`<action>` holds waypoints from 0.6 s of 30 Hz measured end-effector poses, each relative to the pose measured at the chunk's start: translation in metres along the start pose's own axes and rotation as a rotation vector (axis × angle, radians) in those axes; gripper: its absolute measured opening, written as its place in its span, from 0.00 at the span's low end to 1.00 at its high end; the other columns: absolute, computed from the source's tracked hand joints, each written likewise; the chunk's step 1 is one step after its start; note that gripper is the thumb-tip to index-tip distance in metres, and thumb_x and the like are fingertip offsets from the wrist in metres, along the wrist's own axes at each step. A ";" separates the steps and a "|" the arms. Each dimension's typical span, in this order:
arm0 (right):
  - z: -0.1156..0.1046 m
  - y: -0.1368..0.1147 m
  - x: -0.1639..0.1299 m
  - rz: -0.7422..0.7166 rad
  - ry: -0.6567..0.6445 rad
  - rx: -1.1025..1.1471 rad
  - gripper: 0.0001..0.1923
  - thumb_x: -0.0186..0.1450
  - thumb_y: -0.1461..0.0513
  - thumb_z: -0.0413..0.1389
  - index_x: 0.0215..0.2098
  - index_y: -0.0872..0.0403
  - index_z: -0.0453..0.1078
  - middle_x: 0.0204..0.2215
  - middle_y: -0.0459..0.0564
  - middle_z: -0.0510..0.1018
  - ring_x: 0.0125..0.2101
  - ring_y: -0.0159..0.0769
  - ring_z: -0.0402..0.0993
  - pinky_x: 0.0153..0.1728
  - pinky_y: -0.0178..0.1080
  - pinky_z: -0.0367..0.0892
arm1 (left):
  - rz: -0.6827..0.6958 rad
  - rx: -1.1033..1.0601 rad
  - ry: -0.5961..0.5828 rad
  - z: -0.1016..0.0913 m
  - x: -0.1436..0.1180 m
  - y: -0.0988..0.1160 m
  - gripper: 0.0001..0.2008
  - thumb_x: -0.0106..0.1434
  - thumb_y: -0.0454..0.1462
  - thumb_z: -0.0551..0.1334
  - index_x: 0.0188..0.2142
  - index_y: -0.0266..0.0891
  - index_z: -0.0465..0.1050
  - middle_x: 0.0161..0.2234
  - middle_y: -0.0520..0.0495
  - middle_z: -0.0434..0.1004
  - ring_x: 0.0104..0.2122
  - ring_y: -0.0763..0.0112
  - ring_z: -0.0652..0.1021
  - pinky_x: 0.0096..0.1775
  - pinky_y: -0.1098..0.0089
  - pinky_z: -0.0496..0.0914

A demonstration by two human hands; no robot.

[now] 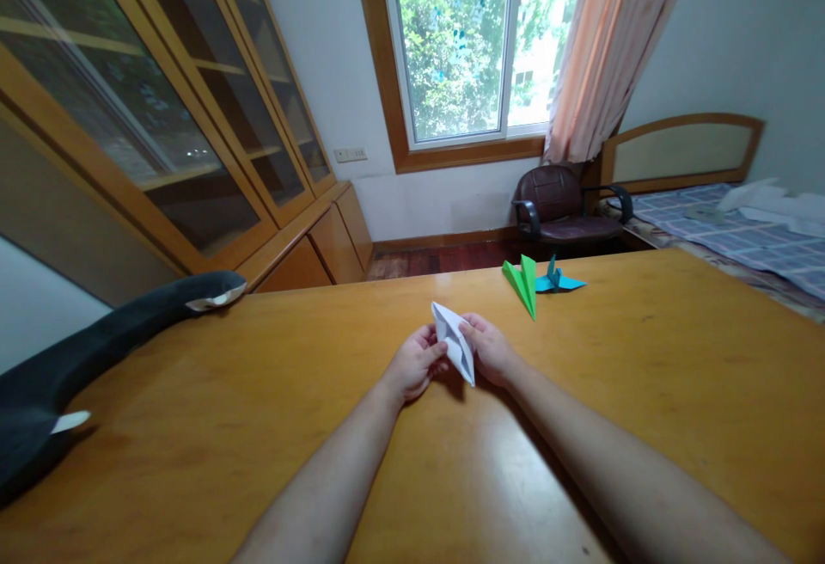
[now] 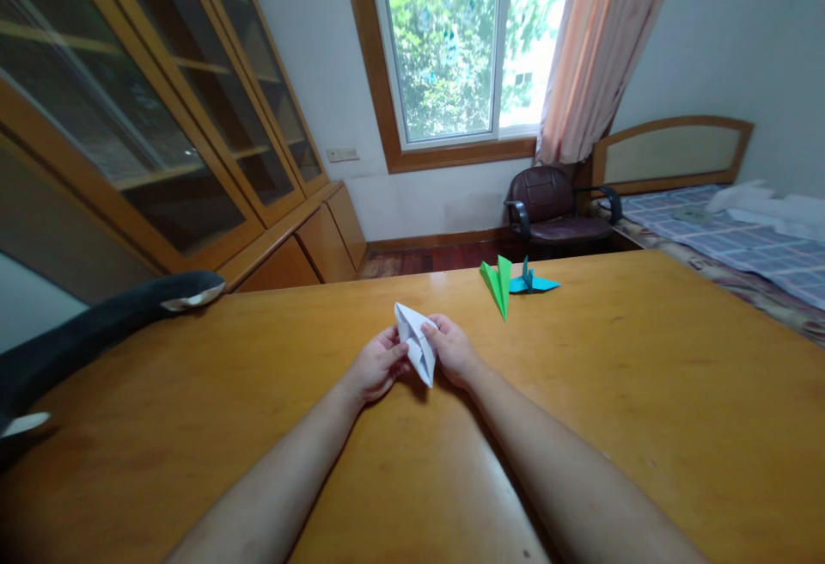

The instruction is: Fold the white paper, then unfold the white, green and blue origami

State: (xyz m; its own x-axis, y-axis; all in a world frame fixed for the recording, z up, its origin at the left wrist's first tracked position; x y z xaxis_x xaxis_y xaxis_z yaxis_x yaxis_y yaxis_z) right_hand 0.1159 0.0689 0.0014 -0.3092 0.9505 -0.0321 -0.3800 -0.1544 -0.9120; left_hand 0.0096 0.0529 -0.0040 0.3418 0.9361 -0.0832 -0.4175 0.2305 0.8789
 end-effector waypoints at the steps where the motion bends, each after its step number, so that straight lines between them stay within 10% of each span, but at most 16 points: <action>1: 0.001 0.001 0.000 0.001 -0.009 0.000 0.23 0.53 0.45 0.61 0.33 0.53 0.63 0.27 0.47 0.75 0.25 0.34 0.70 0.28 0.37 0.65 | 0.014 -0.007 -0.001 -0.001 0.000 0.000 0.29 0.45 0.43 0.75 0.44 0.37 0.69 0.34 0.47 0.73 0.27 0.75 0.73 0.27 0.77 0.66; 7: 0.007 0.005 0.000 -0.009 -0.057 -0.036 0.22 0.54 0.47 0.61 0.35 0.54 0.65 0.25 0.43 0.71 0.24 0.29 0.65 0.27 0.34 0.62 | 0.100 0.022 0.076 -0.008 0.002 0.003 0.25 0.43 0.41 0.76 0.38 0.33 0.70 0.36 0.45 0.76 0.32 0.69 0.76 0.39 0.71 0.71; 18: 0.004 -0.012 -0.001 -0.287 0.107 -0.654 0.28 0.51 0.55 0.64 0.50 0.53 0.69 0.44 0.53 0.71 0.47 0.44 0.66 0.53 0.48 0.59 | 0.369 0.383 0.382 -0.019 0.000 0.023 0.19 0.47 0.33 0.68 0.38 0.36 0.66 0.35 0.47 0.75 0.34 0.68 0.75 0.37 0.71 0.70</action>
State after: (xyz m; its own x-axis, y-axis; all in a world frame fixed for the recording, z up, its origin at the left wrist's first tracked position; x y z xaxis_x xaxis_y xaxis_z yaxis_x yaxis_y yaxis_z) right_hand 0.1174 0.0684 0.0141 -0.1759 0.9555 0.2367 0.1761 0.2671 -0.9475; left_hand -0.0160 0.0635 0.0070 -0.1190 0.9804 0.1567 -0.0965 -0.1685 0.9810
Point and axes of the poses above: each hand's wrist, its own x-axis towards the middle knuckle, its own z-axis out of the palm, y = z × x, the point moved 7 cm from there along x, towards the middle knuckle
